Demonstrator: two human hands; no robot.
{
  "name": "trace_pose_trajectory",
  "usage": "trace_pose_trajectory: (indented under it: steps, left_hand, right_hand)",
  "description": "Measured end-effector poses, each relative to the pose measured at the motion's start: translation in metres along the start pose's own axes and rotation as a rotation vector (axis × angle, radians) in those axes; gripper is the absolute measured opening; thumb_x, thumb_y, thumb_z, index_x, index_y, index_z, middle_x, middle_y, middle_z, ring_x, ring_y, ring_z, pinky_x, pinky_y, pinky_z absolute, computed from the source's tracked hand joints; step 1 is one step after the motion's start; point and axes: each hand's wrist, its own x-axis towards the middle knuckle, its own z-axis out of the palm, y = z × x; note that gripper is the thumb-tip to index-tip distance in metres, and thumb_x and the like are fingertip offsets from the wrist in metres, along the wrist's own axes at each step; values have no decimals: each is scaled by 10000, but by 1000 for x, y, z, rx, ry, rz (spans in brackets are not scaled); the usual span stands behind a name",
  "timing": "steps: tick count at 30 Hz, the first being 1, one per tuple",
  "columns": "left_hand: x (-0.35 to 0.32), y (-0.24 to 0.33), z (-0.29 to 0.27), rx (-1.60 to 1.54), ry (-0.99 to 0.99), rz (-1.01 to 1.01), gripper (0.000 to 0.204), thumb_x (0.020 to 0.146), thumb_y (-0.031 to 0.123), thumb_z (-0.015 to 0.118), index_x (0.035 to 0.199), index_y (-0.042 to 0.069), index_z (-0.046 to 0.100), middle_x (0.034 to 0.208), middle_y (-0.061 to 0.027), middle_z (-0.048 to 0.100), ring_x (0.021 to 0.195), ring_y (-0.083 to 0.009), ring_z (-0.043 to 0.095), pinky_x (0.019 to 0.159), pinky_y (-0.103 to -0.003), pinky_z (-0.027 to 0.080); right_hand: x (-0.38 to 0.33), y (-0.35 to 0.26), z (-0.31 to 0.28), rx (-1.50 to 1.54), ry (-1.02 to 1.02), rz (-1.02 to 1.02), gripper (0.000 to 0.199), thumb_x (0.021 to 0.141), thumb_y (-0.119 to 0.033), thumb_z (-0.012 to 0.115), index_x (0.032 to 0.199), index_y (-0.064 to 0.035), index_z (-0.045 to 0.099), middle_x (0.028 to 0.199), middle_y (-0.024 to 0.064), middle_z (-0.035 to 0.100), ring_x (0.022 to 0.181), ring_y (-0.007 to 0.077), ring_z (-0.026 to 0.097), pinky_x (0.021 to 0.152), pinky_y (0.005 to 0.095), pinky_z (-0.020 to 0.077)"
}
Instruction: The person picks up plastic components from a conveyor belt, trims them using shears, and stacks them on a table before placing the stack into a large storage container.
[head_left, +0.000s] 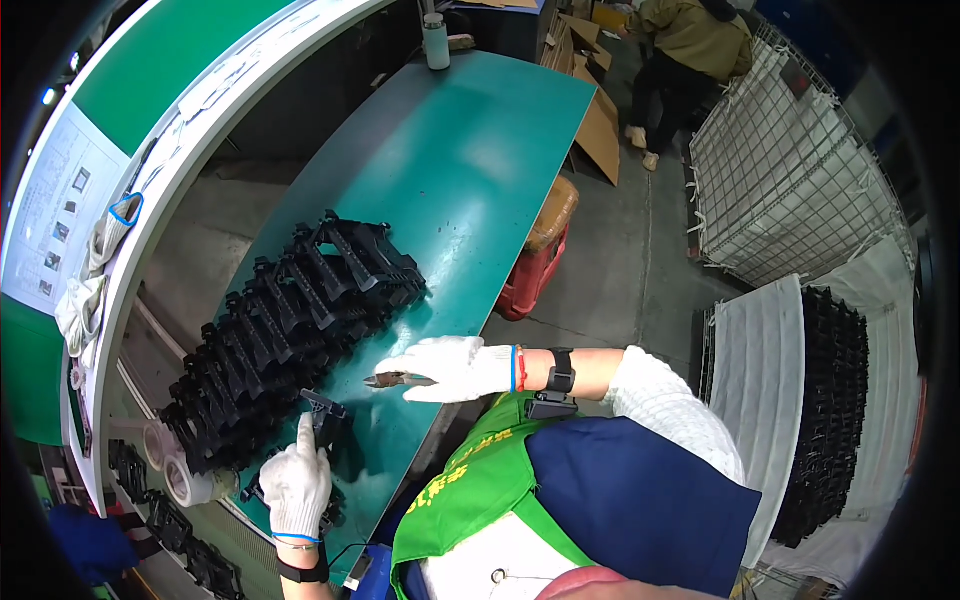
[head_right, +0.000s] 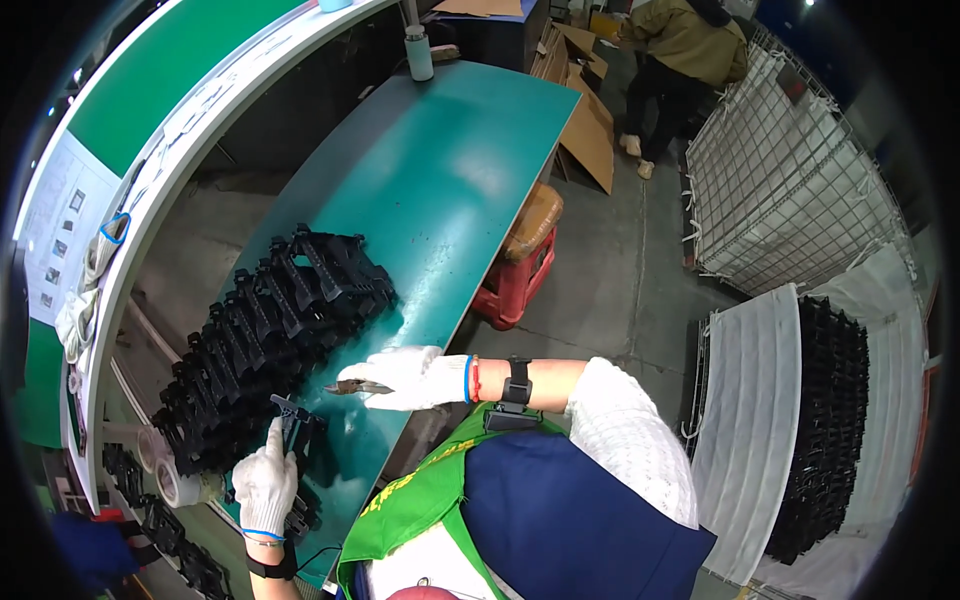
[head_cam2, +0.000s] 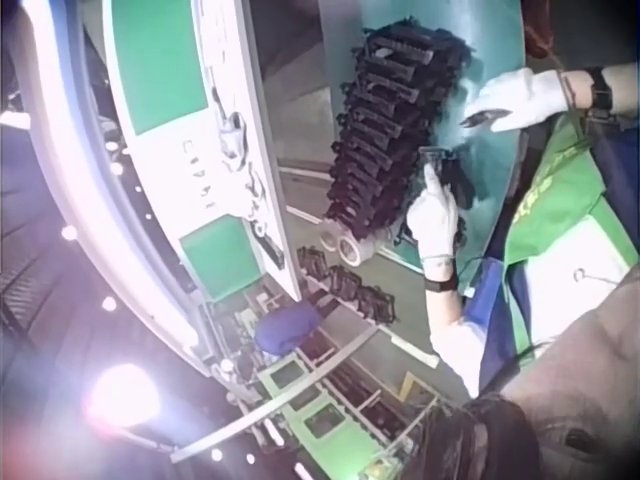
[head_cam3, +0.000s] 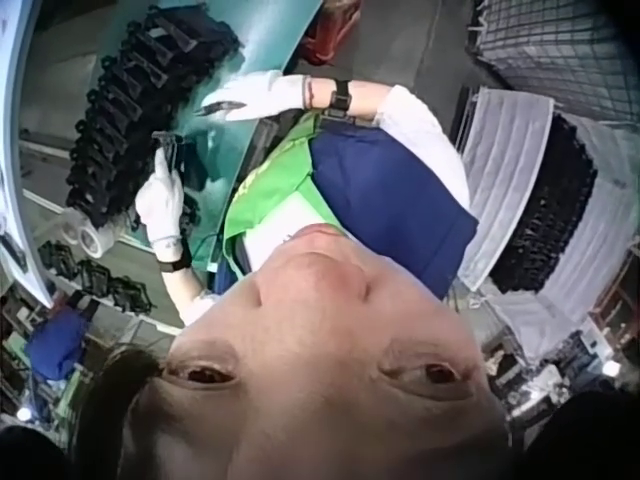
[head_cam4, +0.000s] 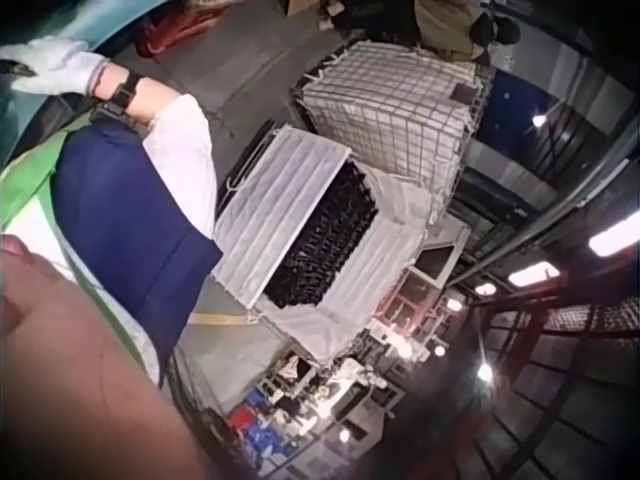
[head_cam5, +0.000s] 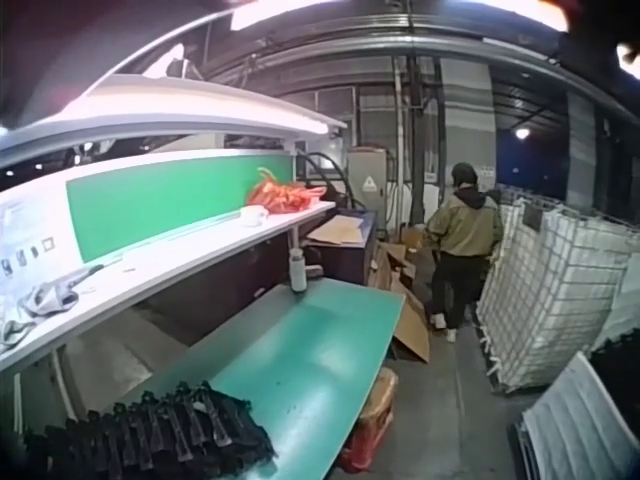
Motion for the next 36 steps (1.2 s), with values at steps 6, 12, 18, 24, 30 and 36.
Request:
trace_pose_trajectory:
  steps: [6,12,18,24,30,36]
  left_hand:
    - [-1,5,14,74,14,-82,622,937,289,698,1505,77,557,748,-97,708,660,-288,714,607,-447,554]
    - [-6,10,18,51,-6,-134,654,947,294,681,1542,80,511,769,-108,721,668,-293,719,610,-448,560]
    - [-16,10,10,-351,-121,-151,721,950,270,654,1600,55,424,787,-149,722,680,-274,718,613,-406,550]
    - [-26,0,60,-1157,-222,-291,751,951,308,649,1614,60,397,794,-167,701,687,-251,693,677,-388,553]
    - [-21,41,72,-1051,7,-430,672,973,217,648,1592,56,439,781,-37,652,668,-145,614,650,-305,524]
    - [-15,66,60,-652,24,-360,666,978,217,641,1587,39,438,765,-69,646,640,-146,609,605,-328,520]
  right_hand:
    - [3,-18,-5,-60,-183,112,608,1004,-403,637,1555,-210,471,1249,155,686,1142,376,658,985,497,551]
    - [7,-25,5,-83,-204,56,590,1008,-406,630,1545,-223,469,1209,149,686,1106,372,661,964,496,553]
    - [10,-26,11,-68,-218,66,579,1014,-412,618,1542,-235,459,1198,136,681,1119,366,656,971,487,547]
    - [10,-27,22,-1,-132,34,531,1010,-377,616,1488,-184,488,1090,149,690,1049,377,680,897,509,562]
    - [11,-24,35,15,14,89,541,1004,-388,631,1467,-147,490,1110,159,667,1062,372,671,932,492,552]
    - [5,-25,40,-145,169,75,537,961,-363,707,1433,-183,526,1076,103,659,1040,318,656,909,448,548]
